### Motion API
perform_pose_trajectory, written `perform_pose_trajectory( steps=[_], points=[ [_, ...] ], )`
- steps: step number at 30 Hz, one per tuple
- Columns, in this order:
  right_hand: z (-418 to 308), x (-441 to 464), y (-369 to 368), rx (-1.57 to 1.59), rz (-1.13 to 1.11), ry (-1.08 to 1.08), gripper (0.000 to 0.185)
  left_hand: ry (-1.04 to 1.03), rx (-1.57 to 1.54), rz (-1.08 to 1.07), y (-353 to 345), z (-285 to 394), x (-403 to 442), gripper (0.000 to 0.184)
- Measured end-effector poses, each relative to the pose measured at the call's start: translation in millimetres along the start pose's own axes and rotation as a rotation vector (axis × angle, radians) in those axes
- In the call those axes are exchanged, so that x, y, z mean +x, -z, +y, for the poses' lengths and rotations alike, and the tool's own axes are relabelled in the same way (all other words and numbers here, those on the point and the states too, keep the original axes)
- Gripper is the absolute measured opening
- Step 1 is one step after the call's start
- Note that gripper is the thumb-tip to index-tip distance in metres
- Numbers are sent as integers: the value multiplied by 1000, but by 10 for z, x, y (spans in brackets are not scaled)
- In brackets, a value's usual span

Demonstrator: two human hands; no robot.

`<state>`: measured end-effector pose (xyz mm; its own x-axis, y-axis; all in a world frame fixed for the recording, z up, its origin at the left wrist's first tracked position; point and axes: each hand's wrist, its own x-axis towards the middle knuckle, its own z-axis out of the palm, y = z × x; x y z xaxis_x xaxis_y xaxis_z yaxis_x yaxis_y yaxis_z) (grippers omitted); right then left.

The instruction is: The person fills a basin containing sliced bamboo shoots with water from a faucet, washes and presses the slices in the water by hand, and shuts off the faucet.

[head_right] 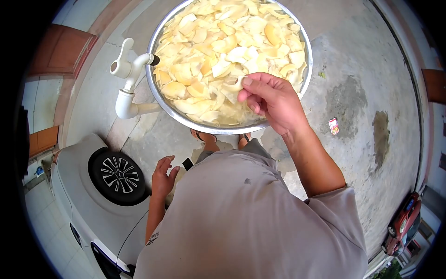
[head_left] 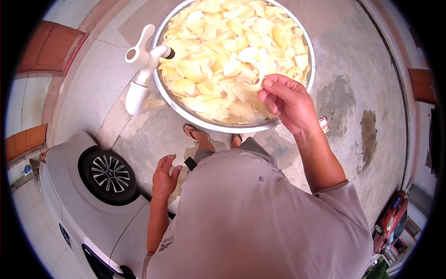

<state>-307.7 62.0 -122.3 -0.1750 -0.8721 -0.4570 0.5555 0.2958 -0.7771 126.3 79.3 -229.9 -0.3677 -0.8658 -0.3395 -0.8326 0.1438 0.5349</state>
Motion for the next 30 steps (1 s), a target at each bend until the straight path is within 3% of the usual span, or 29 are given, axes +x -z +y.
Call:
perform_pose_trajectory(
  steps=[5,10,12,14,16,23,27,30],
  points=[
    [-105,-275,-195,44,-213,133,13,-43,28,27,-14,-25,-22,45],
    [-291,-558,-436,-226,-483,669,14,-74,48,38,-45,-74,-37,45],
    [-351,-609,-519,-214,-502,704,17,-86,59,42,-51,-66,-42,45],
    [-364,-753,-599,-43,-452,504,18,-90,60,48,-54,-53,-44,45],
    [-382,-814,-590,-71,-488,483,19,-82,52,58,-54,-47,-48,46],
    [-478,-959,-783,-457,-636,1112,20,-104,69,37,-75,-49,-90,45],
    [-686,-1086,-795,-527,-713,1119,20,-111,66,51,-55,16,-75,45],
    [-512,-1226,-938,-600,-422,1336,16,-116,68,62,-54,14,-63,46]
  ],
)
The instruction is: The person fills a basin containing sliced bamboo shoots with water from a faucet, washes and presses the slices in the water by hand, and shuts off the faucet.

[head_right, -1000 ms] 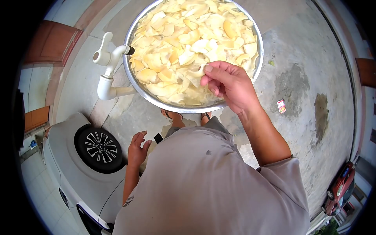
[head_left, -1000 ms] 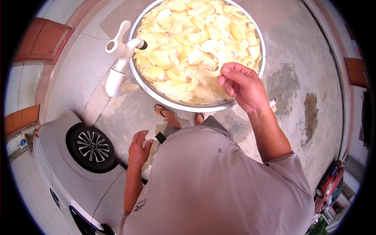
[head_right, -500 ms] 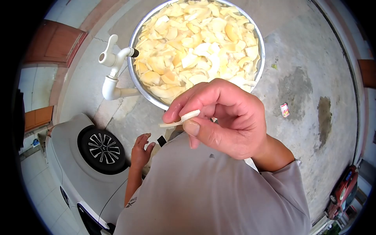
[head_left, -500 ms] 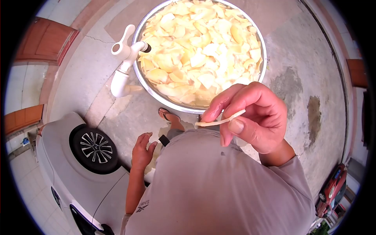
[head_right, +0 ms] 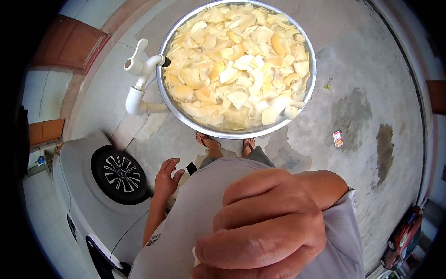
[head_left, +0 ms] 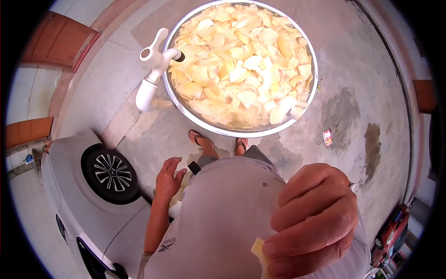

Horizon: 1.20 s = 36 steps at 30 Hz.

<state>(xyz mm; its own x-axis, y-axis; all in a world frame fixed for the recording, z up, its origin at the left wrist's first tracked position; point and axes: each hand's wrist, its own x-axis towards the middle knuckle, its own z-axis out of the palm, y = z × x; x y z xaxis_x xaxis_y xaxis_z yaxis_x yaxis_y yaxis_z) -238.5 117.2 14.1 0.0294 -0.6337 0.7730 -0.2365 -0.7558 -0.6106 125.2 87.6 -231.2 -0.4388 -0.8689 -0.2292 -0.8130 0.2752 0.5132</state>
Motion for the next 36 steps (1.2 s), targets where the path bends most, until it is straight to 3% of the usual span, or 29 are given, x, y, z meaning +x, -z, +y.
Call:
perform_pose_trajectory(
  steps=[1,3,7,9,17,23,25,28,31,36],
  points=[
    [97,-18,178,34,-111,101,19,-6,5,0,-3,-9,-13,46],
    [-50,-26,19,44,44,12,17,-3,16,-5,-14,-15,-37,46],
    [-24,-53,70,53,51,70,15,19,16,-24,-2,9,-31,46],
    [-57,-56,43,32,95,41,15,106,-23,-85,22,73,-38,43],
    [-237,-33,-90,-39,275,-132,23,99,-49,-89,17,85,-60,43],
    [325,-230,103,-116,135,10,17,84,-40,-64,4,72,-58,47],
    [500,-350,162,-212,90,-63,18,81,-34,-51,-7,52,-48,47],
    [707,-706,163,-215,66,-468,15,143,-47,-84,17,80,-37,43],
    [744,-930,84,222,311,-1065,13,70,-8,-52,-28,8,-56,43],
    [975,-1110,308,-89,314,-1017,12,127,-62,-92,10,97,-31,44]
  ],
)
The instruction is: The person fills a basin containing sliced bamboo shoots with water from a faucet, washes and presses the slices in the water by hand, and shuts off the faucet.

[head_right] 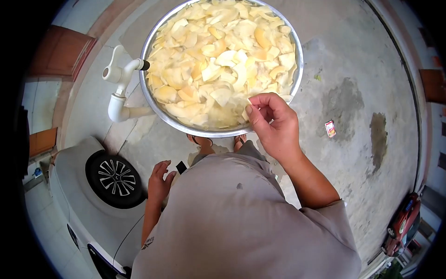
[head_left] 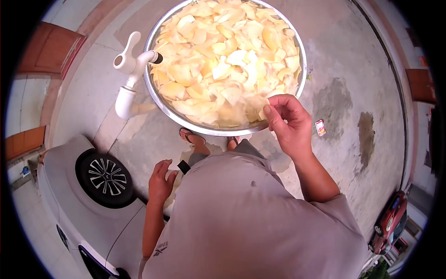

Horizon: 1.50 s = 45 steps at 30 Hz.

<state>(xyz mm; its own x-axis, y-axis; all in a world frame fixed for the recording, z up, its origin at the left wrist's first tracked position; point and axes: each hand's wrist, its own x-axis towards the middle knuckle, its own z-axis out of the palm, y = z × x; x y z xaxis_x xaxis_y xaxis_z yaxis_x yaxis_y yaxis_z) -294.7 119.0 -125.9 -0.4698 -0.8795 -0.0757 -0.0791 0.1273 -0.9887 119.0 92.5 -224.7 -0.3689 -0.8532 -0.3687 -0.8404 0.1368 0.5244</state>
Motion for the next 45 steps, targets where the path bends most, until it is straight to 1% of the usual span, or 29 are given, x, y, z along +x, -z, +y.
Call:
perform_pose_trajectory(
  steps=[2,5,8,13,17,20,23,26,29,32,36,38,39,42,43,44,45],
  points=[
    [10,62,63,1,25,-27,12,-7,14,-2,9,3,35,44],
    [35,112,97,-110,8,23,10,-48,29,14,-4,4,61,45],
    [78,114,56,-124,7,26,7,-105,45,42,-20,-21,62,47],
    [129,141,-40,-408,-20,197,7,-145,79,70,-59,-86,31,48],
    [84,152,-86,-576,-48,249,10,-132,85,69,-65,-110,-7,48],
    [103,177,-151,-637,-63,299,12,-110,78,66,-82,-114,-22,48],
    [103,187,-259,-633,-103,273,15,-92,71,71,-92,-138,-35,48],
    [128,234,-336,-760,-146,281,20,-79,66,84,-97,-162,-64,48],
    [67,314,-414,-729,-85,363,23,-59,54,110,-83,-177,-135,48],
    [-110,487,-519,-684,-95,409,27,28,-20,88,-1,-210,-121,44],
    [-773,691,-934,-587,-14,521,38,-2,-32,60,151,-519,54,43],
    [-1047,816,-1238,-555,77,715,47,-48,-24,68,297,-802,217,44],
    [-1197,849,-1387,-607,87,737,53,-73,-20,70,393,-942,317,44],
    [-1344,956,-1815,-845,132,849,56,-87,-104,91,782,-1385,519,46],
    [-1398,900,-1963,-866,122,682,57,-108,-116,108,878,-1656,551,46],
    [-1434,878,-2086,-838,153,587,57,-117,-123,102,1015,-1917,582,46],
    [-1441,863,-2174,-862,216,539,57,-118,-135,96,1142,-2187,575,46]
  ],
)
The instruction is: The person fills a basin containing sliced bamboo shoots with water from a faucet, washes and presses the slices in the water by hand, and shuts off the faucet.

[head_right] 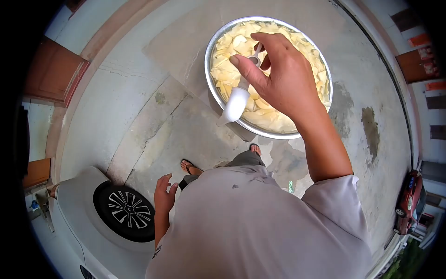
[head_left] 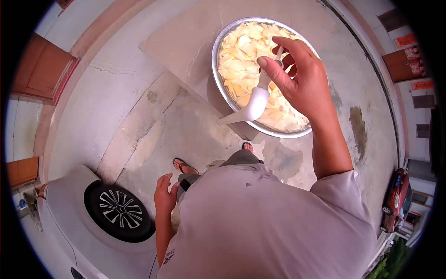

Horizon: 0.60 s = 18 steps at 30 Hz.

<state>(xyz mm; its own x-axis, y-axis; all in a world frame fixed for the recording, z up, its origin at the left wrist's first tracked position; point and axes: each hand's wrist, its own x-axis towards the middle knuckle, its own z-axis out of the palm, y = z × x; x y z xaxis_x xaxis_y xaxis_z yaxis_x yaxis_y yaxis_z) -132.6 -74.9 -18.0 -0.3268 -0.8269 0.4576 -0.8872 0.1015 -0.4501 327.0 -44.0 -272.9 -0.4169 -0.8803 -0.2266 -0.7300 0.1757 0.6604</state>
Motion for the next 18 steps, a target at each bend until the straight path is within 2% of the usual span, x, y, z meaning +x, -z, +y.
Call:
perform_pose_trajectory(
  steps=[3,6,8,11,12,15,17,18],
  points=[
    [-221,-45,-21,-141,31,-160,59,46,68,-72,576,-710,-113,46],
    [-501,-16,8,-232,39,-323,61,5,119,-96,1107,-1316,-12,46],
    [-587,-27,-47,-233,62,-447,57,-11,158,-139,1413,-1498,259,46],
    [-687,-3,-132,-289,101,-570,50,-44,179,-203,1723,-1500,850,45],
    [-692,6,-156,-260,109,-583,41,-107,184,-199,1780,-1491,1093,44],
    [-676,-22,-192,-210,145,-457,35,-219,220,-178,1858,-1340,1771,44],
    [-709,4,-197,-206,147,-449,31,-139,167,-201,1890,-1029,2091,45],
    [-696,4,-197,-195,156,-442,31,-172,148,-214,1886,-910,2221,45]
  ],
)
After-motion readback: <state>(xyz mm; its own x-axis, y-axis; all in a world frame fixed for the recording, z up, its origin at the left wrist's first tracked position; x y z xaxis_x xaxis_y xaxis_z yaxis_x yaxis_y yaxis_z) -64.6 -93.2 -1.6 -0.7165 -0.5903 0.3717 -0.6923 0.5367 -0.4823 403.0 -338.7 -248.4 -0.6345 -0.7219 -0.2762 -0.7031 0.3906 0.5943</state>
